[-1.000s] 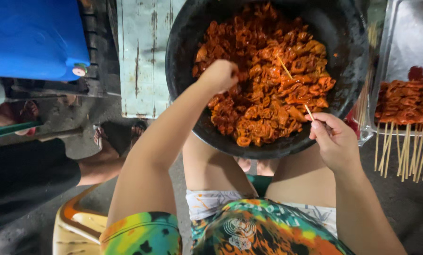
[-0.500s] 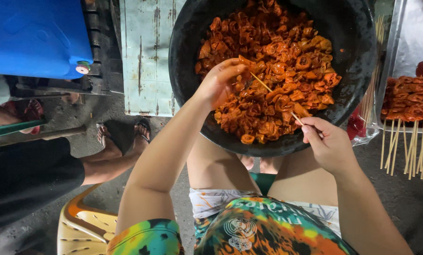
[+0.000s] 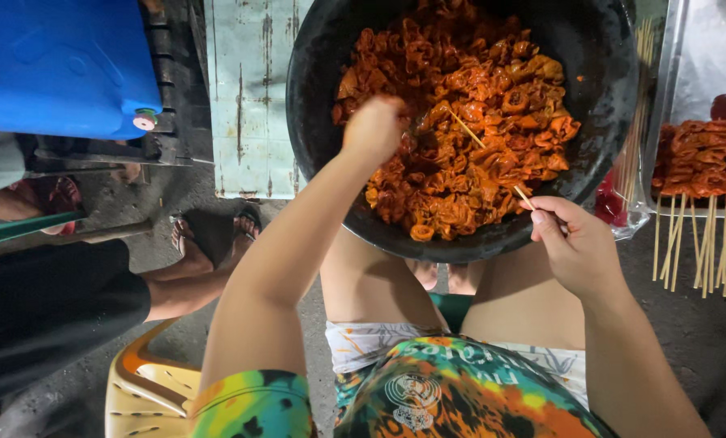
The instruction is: The person threads pieces of marinated meat onto wooden skewers by hand, taking pieces from a large black basin and placing the finished skewers onto a metal tray.
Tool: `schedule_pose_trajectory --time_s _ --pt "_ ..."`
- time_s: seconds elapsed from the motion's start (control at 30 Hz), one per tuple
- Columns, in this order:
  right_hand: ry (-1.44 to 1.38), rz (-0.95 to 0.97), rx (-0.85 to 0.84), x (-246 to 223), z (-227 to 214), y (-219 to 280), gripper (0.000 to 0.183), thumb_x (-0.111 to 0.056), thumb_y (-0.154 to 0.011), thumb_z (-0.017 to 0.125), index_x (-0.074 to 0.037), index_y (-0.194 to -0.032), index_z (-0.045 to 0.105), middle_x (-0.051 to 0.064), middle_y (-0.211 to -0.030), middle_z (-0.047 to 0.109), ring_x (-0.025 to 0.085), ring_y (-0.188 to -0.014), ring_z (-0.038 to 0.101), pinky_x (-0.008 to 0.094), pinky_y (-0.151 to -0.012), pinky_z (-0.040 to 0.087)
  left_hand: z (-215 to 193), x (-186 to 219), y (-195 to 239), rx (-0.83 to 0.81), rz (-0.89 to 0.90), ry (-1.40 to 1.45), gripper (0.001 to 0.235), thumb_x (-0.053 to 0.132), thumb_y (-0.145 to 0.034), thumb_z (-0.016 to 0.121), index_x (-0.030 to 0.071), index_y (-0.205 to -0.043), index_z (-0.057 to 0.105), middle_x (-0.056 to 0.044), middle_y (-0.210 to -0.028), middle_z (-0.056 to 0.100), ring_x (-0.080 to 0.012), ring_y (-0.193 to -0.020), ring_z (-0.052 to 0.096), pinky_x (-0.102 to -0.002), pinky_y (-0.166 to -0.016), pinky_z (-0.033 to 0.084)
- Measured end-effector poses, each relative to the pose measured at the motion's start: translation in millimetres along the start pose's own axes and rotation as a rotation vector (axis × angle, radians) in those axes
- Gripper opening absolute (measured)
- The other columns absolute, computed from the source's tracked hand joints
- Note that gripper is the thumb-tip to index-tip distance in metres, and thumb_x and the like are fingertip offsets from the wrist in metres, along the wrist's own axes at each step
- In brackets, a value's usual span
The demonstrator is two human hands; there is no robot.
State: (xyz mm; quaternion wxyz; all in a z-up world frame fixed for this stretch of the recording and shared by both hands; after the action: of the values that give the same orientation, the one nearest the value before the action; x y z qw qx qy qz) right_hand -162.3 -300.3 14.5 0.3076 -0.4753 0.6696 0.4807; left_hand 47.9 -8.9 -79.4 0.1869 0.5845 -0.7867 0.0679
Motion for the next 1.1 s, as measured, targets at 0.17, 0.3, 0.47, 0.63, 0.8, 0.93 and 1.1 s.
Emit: schedule_pose_trajectory --time_s 0.17,0.3,0.47,0.63,0.8,0.93,1.1 --pt "-0.019 -0.008 0.027 0 0 5 0.021 -0.013 -0.104 0.060 -0.007 -0.120 0.072 -0.003 -0.076 0.060 0.004 -0.067 0.049 0.022 -0.058 0.039 65 14 -25 -0.177 0.053 0.010 0.021 0.009 -0.081 0.069 -0.001 -0.099 0.068 -0.024 -0.103 0.070 -0.0404 -0.098 0.069 -0.046 -0.087 0.057" --pt "-0.031 -0.005 0.019 4 -4 7 0.021 -0.013 -0.104 0.060 -0.008 -0.121 0.071 -0.004 -0.077 0.060 0.003 -0.070 0.051 0.020 -0.061 0.039 91 11 -33 -0.089 0.054 -0.036 0.018 -0.002 -0.085 0.061 0.001 -0.101 0.069 -0.023 -0.104 0.070 -0.0396 -0.098 0.070 -0.046 -0.086 0.057" --pt "-0.011 -0.009 0.026 7 -12 5 0.022 -0.013 -0.104 0.060 -0.008 -0.122 0.072 -0.003 -0.077 0.060 0.003 -0.070 0.051 0.021 -0.061 0.039 64 -15 -37 -0.178 0.072 0.017 0.017 0.007 -0.086 0.068 0.002 -0.103 0.071 -0.019 -0.105 0.073 -0.0335 -0.101 0.070 -0.040 -0.089 0.056" --pt "-0.016 0.032 -0.001 7 -8 -2 0.024 -0.014 -0.102 0.062 -0.008 -0.124 0.071 -0.002 -0.078 0.062 0.005 -0.069 0.052 0.022 -0.060 0.040 19 -32 6 -0.083 -0.170 1.172 0.028 0.006 -0.091 0.073 0.000 -0.117 0.063 -0.013 -0.108 0.075 -0.0225 -0.099 0.071 -0.033 -0.083 0.058" --pt "-0.073 0.005 -0.041 2 5 -4 0.028 -0.013 -0.101 0.063 -0.008 -0.127 0.071 -0.003 -0.082 0.065 0.004 -0.074 0.058 0.020 -0.065 0.045 -14 -12 43 -0.220 -0.285 1.738 0.032 0.009 -0.100 0.068 -0.002 -0.130 0.064 -0.011 -0.115 0.073 -0.0219 -0.104 0.070 -0.036 -0.090 0.059" --pt "-0.064 0.014 -0.065 -1 9 0 0.029 -0.012 -0.101 0.064 -0.008 -0.129 0.071 -0.001 -0.082 0.066 0.004 -0.074 0.056 0.021 -0.065 0.044 -32 8 55 -0.248 -0.342 1.937 0.034 0.013 -0.101 0.066 0.000 -0.133 0.062 -0.013 -0.110 0.072 -0.0240 -0.102 0.071 -0.038 -0.089 0.059" --pt "-0.058 -0.014 -0.046 -3 9 5 0.029 -0.012 -0.101 0.064 -0.009 -0.129 0.071 -0.002 -0.082 0.066 0.004 -0.073 0.057 0.020 -0.065 0.044 -39 22 61 -0.268 -0.322 1.987 0.031 0.012 -0.102 0.066 0.001 -0.131 0.063 -0.009 -0.108 0.070 -0.0230 -0.103 0.071 -0.039 -0.094 0.059"
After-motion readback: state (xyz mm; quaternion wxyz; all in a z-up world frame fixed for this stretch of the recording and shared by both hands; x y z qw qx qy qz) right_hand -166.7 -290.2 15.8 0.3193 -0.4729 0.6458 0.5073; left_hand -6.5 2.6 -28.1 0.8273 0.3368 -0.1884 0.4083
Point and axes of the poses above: each hand's wrist, its own y-axis away from the middle knuckle, its own z-axis out of the palm, x = y × z, the point moved 1 cm from there along -y, towards the middle knuckle
